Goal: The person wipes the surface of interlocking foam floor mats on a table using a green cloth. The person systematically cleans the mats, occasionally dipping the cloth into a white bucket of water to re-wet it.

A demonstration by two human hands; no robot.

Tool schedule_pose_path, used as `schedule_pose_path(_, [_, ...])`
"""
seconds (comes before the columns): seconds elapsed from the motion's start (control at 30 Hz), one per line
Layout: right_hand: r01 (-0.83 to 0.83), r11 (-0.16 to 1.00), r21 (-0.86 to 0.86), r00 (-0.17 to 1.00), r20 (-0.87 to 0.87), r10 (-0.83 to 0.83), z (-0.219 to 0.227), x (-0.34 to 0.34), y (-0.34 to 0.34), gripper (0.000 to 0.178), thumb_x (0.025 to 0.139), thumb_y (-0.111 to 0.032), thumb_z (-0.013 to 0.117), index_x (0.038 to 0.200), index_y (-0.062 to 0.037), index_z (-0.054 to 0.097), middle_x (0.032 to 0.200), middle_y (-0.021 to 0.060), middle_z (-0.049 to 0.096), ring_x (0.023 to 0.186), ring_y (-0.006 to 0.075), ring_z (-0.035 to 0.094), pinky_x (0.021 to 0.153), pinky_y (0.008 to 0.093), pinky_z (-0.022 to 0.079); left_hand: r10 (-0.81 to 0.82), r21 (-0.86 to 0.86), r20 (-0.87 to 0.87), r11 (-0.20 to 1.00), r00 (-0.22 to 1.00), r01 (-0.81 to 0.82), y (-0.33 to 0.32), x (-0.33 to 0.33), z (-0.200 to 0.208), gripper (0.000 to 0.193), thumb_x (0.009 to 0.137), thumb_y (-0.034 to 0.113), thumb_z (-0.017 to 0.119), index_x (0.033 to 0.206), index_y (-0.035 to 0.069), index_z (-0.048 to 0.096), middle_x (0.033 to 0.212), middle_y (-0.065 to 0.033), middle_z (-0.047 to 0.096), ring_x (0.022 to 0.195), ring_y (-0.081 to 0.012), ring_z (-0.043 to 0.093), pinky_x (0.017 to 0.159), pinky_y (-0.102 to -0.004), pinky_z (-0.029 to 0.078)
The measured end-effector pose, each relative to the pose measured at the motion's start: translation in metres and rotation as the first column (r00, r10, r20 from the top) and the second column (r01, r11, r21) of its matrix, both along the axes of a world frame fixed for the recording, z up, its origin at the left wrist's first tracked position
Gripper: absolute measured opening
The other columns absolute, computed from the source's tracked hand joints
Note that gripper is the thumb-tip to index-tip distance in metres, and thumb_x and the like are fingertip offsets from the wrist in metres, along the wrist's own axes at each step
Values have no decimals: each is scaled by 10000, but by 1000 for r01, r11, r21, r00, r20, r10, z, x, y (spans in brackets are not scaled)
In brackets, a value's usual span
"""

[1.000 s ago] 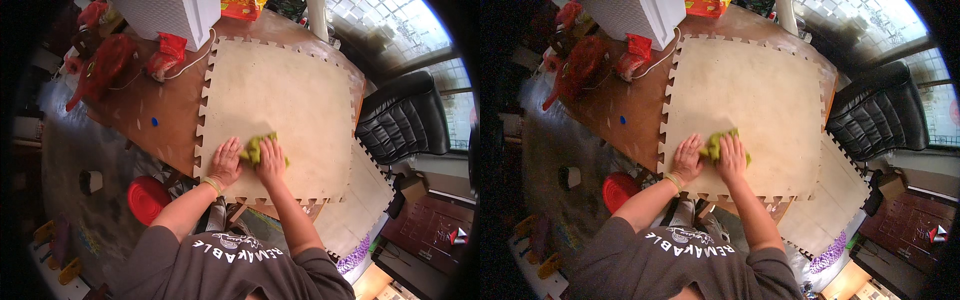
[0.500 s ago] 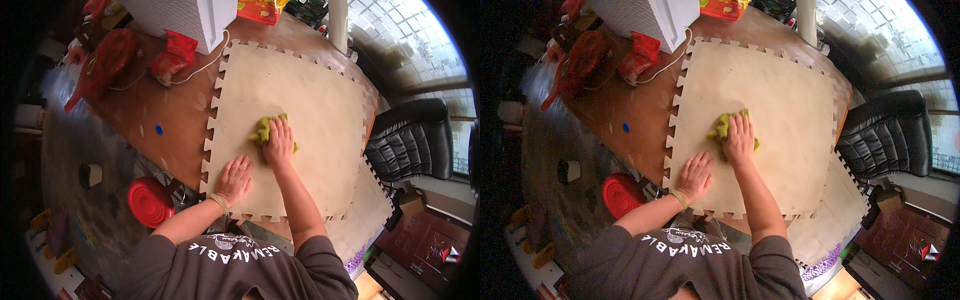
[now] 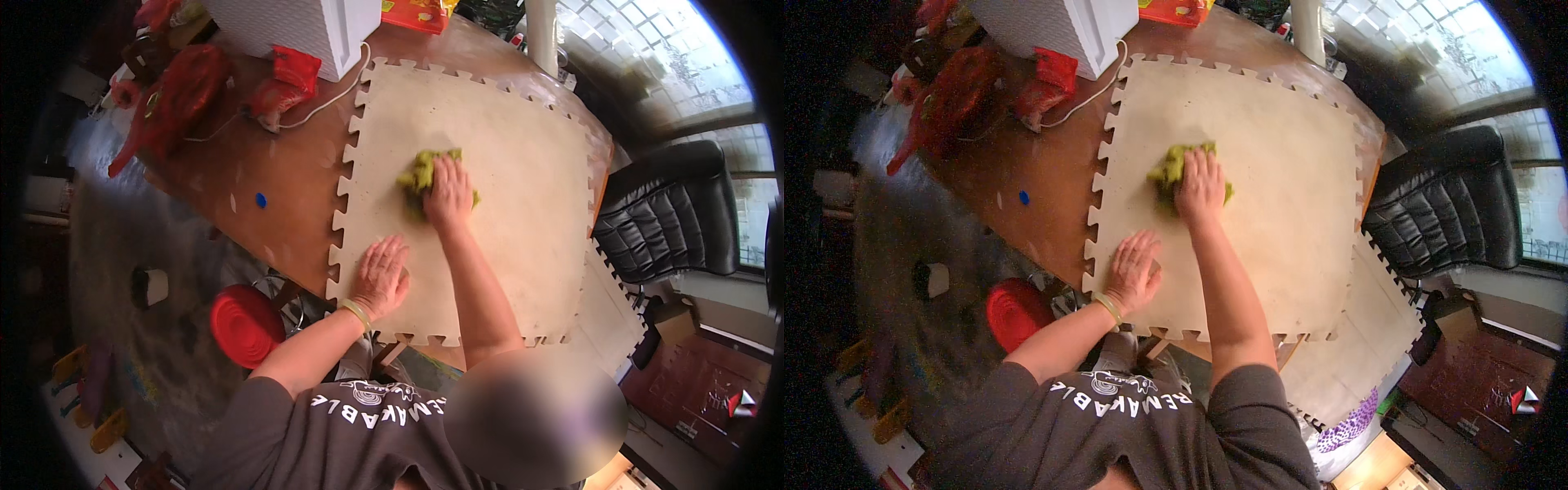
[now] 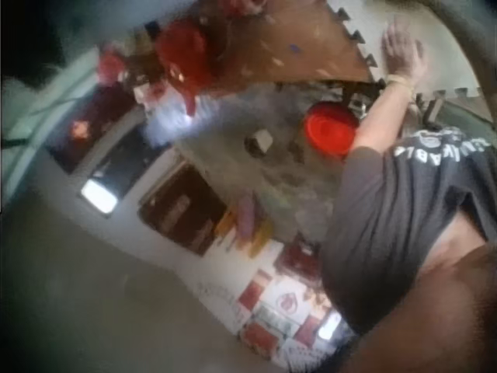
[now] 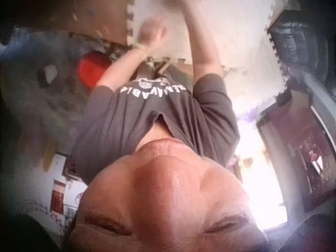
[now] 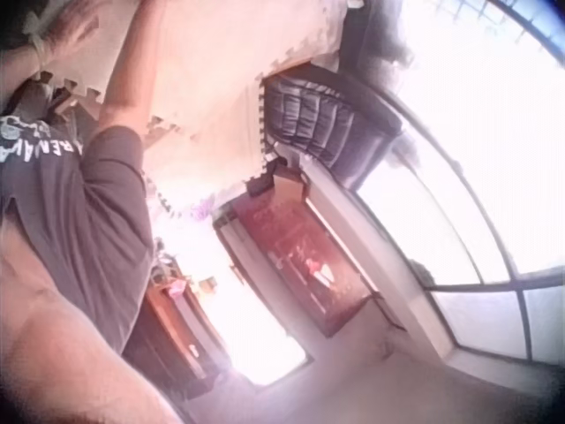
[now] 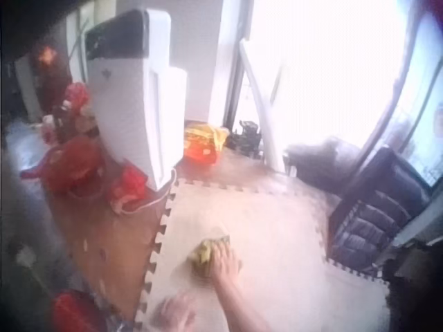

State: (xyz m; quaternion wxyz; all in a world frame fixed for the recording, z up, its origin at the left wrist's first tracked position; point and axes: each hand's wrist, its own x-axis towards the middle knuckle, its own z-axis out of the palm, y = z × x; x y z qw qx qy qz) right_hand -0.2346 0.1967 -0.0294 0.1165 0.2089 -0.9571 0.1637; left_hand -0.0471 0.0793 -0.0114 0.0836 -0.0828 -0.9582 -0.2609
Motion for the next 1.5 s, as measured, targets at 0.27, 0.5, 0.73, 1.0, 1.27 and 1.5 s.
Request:
schedule_pose_path(0.27, [-87,996,0,960,267,83,30,193,83,724,650,-35,675,1342,-92,468,1425,114,455,1381,346,348,1124,481,289,64,185,-58,981,996,-52,-4,1,-2,427,675,-21,571,1084,38,467,1337,-187,402,1284,-387,399,1074,-469,349])
schedule_pose_path(0.5, [-126,992,-11,981,147,127,20,135,53,719,640,10,662,1328,-74,467,1413,136,451,1362,361,362,1105,487,301,62,192,-50,980,997,-51,-2,3,-15,359,639,-38,578,974,41,475,1175,-174,467,1192,-370,453,1031,-454,386])
schedule_pose_path(0.73, [-108,994,-3,994,-3,108,1,4,-27,584,736,-68,630,1303,-58,489,1380,143,489,1326,365,401,1089,470,320,10,162,-67,987,998,1,-5,2,1,330,645,-16,603,940,42,469,1099,-165,487,1147,-365,460,1016,-463,389])
schedule_pose_path(1.0, [-42,999,-3,999,29,42,0,-53,-59,551,770,-104,646,1303,-106,504,1390,93,492,1330,318,400,1096,439,312,20,223,-88,975,996,0,-3,-1,3,302,688,-67,569,931,53,436,1074,-175,492,1113,-386,470,939,-483,416])
schedule_pose_path(1.27, [-212,977,-7,966,147,211,15,79,23,711,681,-55,731,1337,-129,468,1411,70,466,1360,306,367,1111,436,306,200,494,-57,857,978,-147,-12,-3,-8,197,719,-36,562,885,56,513,945,-145,560,946,-341,564,835,-413,472])
schedule_pose_path(1.5, [-94,994,-51,971,214,103,22,166,92,733,637,82,637,1322,-136,495,1413,63,480,1361,314,373,1112,434,335,351,683,267,588,898,-433,-64,7,3,266,784,53,585,1048,78,605,1078,-103,602,1028,-309,560,911,-406,461])
